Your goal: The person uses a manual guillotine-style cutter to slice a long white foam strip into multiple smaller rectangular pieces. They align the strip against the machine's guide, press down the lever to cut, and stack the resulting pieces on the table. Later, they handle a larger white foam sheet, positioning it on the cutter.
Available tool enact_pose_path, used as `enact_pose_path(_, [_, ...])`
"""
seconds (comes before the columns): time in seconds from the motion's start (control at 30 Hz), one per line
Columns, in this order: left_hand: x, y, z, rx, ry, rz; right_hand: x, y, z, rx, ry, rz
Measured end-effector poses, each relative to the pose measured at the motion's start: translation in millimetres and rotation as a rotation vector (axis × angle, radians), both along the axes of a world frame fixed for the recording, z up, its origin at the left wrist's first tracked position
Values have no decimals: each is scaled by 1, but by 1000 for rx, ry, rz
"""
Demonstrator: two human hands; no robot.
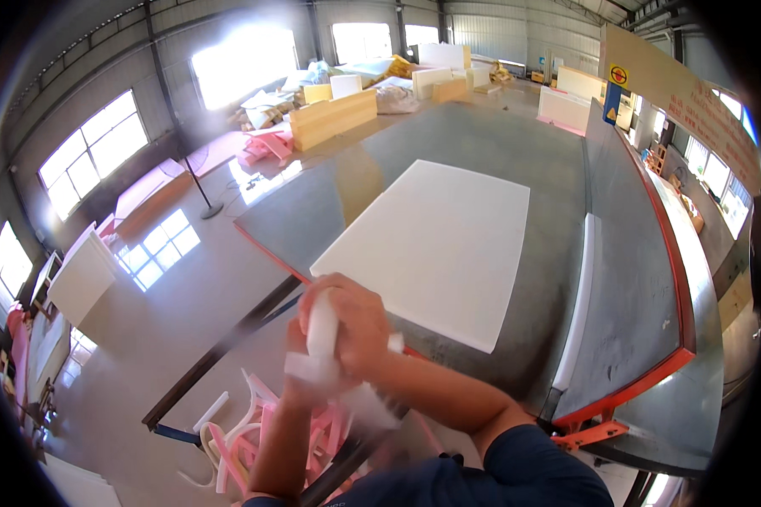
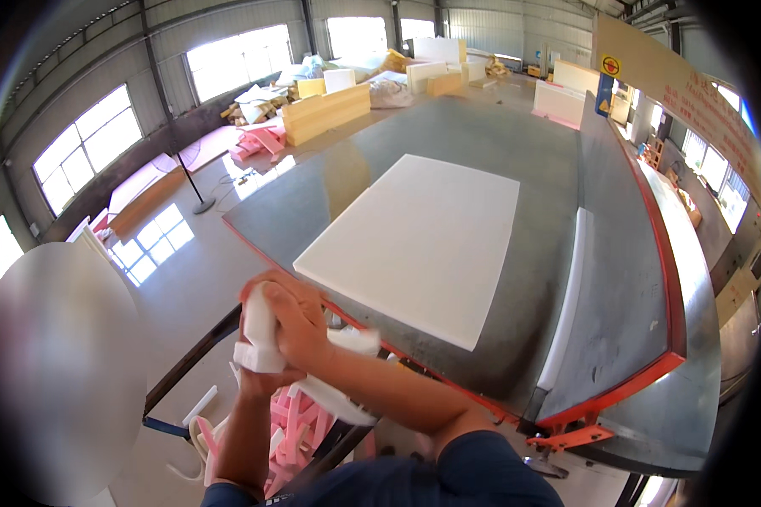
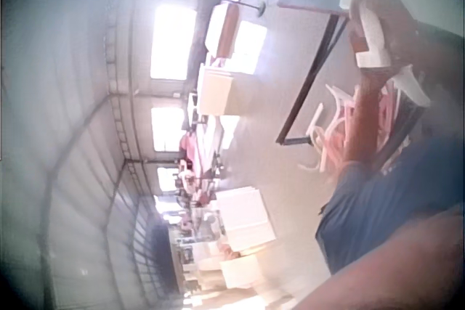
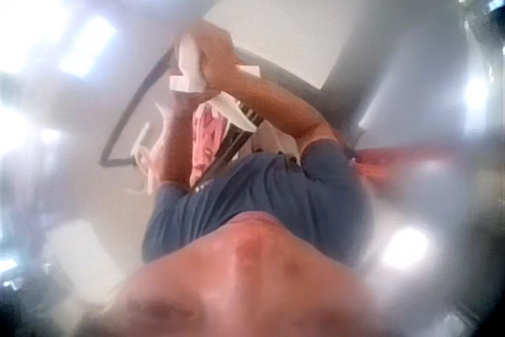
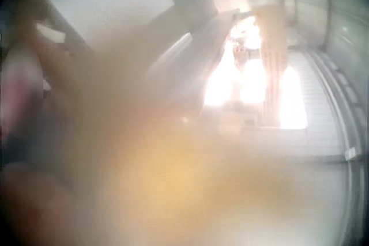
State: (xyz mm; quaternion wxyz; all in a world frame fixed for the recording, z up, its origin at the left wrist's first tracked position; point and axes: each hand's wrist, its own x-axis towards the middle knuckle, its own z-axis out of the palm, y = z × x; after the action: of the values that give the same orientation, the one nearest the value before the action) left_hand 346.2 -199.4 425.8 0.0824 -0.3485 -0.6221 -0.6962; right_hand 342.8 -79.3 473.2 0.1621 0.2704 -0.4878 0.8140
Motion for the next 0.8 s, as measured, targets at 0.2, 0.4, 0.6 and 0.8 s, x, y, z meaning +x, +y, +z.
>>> enact_pose_path(0.2, [-39, -66, -19, 473, -22, 304, -37, 5, -51, 615, 190, -11])
enact_pose_path(0.4, [-68, -116, -6, 970, -272, 425, -22, -17, -124, 828, -270, 270])
enact_pose_path(0.6, [-86, -145, -44, 810, -326, 477, -42, -28, -154, 830, -374, 459])
enact_pose_path(0.8, [-94, -252, -52, 133, 219, 1061, -46, -53, -208, 1161, -277, -153])
